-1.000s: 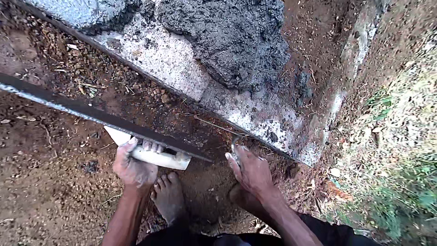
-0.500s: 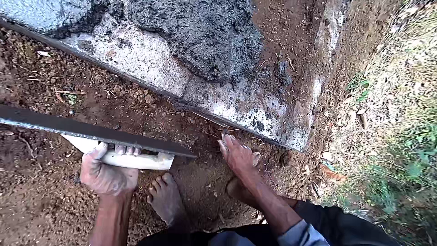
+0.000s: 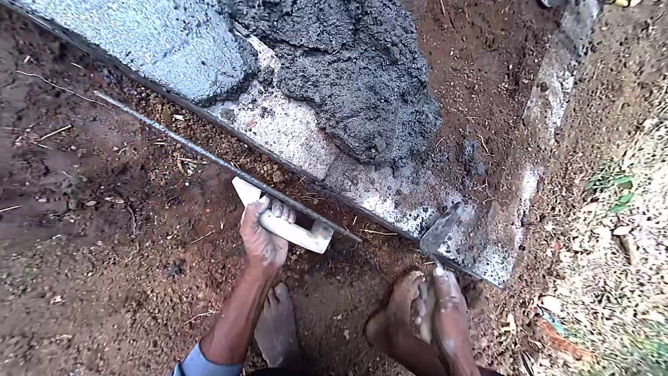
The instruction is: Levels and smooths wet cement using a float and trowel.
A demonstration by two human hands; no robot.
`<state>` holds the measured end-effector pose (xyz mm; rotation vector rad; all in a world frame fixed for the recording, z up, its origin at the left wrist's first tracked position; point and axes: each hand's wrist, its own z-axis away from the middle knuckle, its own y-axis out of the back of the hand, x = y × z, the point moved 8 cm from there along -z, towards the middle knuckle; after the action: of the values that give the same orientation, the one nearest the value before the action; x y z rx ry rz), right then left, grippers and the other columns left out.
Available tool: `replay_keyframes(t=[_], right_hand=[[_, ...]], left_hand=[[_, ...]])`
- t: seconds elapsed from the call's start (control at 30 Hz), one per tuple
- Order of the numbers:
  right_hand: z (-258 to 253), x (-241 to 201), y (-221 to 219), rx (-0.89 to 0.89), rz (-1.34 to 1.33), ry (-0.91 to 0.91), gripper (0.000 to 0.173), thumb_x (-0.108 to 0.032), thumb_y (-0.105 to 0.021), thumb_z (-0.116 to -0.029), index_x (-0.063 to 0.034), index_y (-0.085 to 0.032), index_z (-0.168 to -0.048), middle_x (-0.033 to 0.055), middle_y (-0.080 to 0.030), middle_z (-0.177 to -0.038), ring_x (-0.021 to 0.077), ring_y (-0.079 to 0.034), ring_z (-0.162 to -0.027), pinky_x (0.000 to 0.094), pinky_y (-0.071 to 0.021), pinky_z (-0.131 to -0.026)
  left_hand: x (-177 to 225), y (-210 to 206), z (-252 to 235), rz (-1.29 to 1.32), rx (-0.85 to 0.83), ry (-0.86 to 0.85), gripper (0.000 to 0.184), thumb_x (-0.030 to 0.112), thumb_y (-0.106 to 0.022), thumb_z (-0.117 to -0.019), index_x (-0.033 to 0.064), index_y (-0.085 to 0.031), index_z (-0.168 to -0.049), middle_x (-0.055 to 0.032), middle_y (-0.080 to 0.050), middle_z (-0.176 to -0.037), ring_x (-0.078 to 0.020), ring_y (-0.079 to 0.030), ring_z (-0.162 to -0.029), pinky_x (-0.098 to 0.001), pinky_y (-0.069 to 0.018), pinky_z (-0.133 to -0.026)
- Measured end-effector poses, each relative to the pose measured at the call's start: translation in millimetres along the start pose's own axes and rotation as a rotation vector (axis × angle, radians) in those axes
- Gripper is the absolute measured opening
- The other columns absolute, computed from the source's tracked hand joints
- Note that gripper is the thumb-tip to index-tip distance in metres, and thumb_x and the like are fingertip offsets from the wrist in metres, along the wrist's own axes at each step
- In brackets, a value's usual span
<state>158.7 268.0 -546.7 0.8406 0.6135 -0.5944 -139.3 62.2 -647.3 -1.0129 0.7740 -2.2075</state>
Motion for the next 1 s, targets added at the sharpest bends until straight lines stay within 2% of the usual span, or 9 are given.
replay_keyframes(t=[0.07,0.1,0.17,0.27,0.5,0.7,0.8,0.93,1.0], right_hand=[[26.0,14.7,-6.4,-0.074,0.269,-0.058,0.032,-0.026,-0.037,-0.1109,0.0001,-0.056,-0.115,-0.0019,-0.053,-0.064,0.0085,-0.051,-0.048,0.0303,-0.0506,-0.048],[39.5,15.9,-8.7,-0.131,0.332,-0.077,0.026,-0.024,-0.04,-0.1098,-0.0026,-0.056,-0.109,-0.0062,-0.05,-0.064,0.0045,-0.049,-0.05,0.0271,-0.0484,-0.05],[52.2,18.5,-3.3,-0.183,0.302,-0.021,0.021,-0.02,-0.043,-0.1087,-0.0047,-0.056,-0.103,-0.0093,-0.052,-0.063,0.0017,-0.049,-0.049,0.0245,-0.0487,-0.05],[37.8,9.0,9.2,-0.107,0.188,0.065,0.021,-0.019,-0.04,-0.1093,-0.0045,-0.055,-0.107,-0.0064,-0.053,-0.062,0.0044,-0.049,-0.045,0.0249,-0.049,-0.044],[-6.1,-39.4,13.5,-0.035,-0.016,0.181,0.031,-0.028,-0.031,-0.1112,-0.0117,-0.055,-0.102,-0.0075,-0.054,-0.06,0.0054,-0.05,-0.042,0.0229,-0.0488,-0.039],[-37.3,-107.3,-18.7,-0.186,0.054,0.311,0.027,-0.018,-0.028,-0.1091,-0.0082,-0.051,-0.121,-0.0117,-0.058,-0.069,0.0027,-0.055,-0.048,0.0227,-0.0522,-0.044],[-45.8,-139.1,-48.6,-0.235,0.349,0.391,0.03,-0.021,-0.043,-0.1091,-0.0002,-0.049,-0.129,-0.003,-0.057,-0.076,0.0075,-0.058,-0.054,0.0293,-0.0563,-0.049],[-53.6,-165.3,-90.5,-0.026,0.76,0.529,0.047,-0.03,-0.05,-0.1068,0.005,-0.055,-0.136,0.0268,-0.068,-0.095,0.0418,-0.068,-0.081,0.0642,-0.0531,-0.074],[-50.3,-174.2,-115.2,0.033,0.852,0.562,0.045,-0.028,-0.05,-0.1074,0.0066,-0.056,-0.136,0.0297,-0.069,-0.1,0.0473,-0.07,-0.091,0.0656,-0.053,-0.081]], left_hand=[[-7.0,-1.2,-9.1,-0.027,0.03,0.006,0.03,0.017,-0.037,-0.0996,0.0145,-0.056,-0.076,0.0023,-0.052,-0.056,-0.0108,-0.054,-0.05,-0.0276,-0.0516,-0.054],[-9.6,-2.3,-13.7,-0.049,0.045,0.011,0.03,0.017,-0.035,-0.1002,0.015,-0.055,-0.077,0.0028,-0.052,-0.056,-0.0106,-0.054,-0.05,-0.0277,-0.0517,-0.055],[-12.9,-4.2,-21.0,-0.068,0.064,0.016,0.03,0.018,-0.035,-0.1005,0.0158,-0.056,-0.078,0.0037,-0.052,-0.057,-0.01,-0.054,-0.051,-0.0277,-0.0521,-0.056],[-18.7,-10.5,-29.5,-0.041,0.066,0.027,0.03,0.018,-0.037,-0.1025,0.017,-0.055,-0.078,0.0042,-0.05,-0.058,-0.0095,-0.052,-0.052,-0.0275,-0.0512,-0.058],[-33.6,-17.7,-34.4,0.012,0.077,0.036,0.03,0.019,-0.038,-0.103,0.0173,-0.055,-0.078,0.0035,-0.05,-0.058,-0.0103,-0.052,-0.052,-0.0279,-0.0513,-0.058],[-43.8,-13.7,-34.0,0.056,0.142,0.076,0.02,0.013,-0.036,-0.1046,0.0091,-0.052,-0.093,-0.0008,-0.05,-0.06,-0.0127,-0.052,-0.051,-0.0282,-0.0499,-0.054],[-39.6,-16.0,-34.6,0.073,0.147,0.085,0.02,0.01,-0.036,-0.1047,0.0076,-0.051,-0.092,-0.0012,-0.049,-0.06,-0.0121,-0.051,-0.051,-0.0267,-0.0496,-0.053],[-39.4,-17.1,-34.2,0.078,0.151,0.067,0.023,0.011,-0.036,-0.104,0.0078,-0.051,-0.087,-0.0005,-0.049,-0.058,-0.0116,-0.051,-0.049,-0.0261,-0.0491,-0.052],[-40.4,-18.7,-34.9,0.067,0.15,0.063,0.025,0.011,-0.035,-0.1035,0.0092,-0.052,-0.085,0.0005,-0.049,-0.057,-0.011,-0.05,-0.049,-0.0258,-0.0489,-0.052]])
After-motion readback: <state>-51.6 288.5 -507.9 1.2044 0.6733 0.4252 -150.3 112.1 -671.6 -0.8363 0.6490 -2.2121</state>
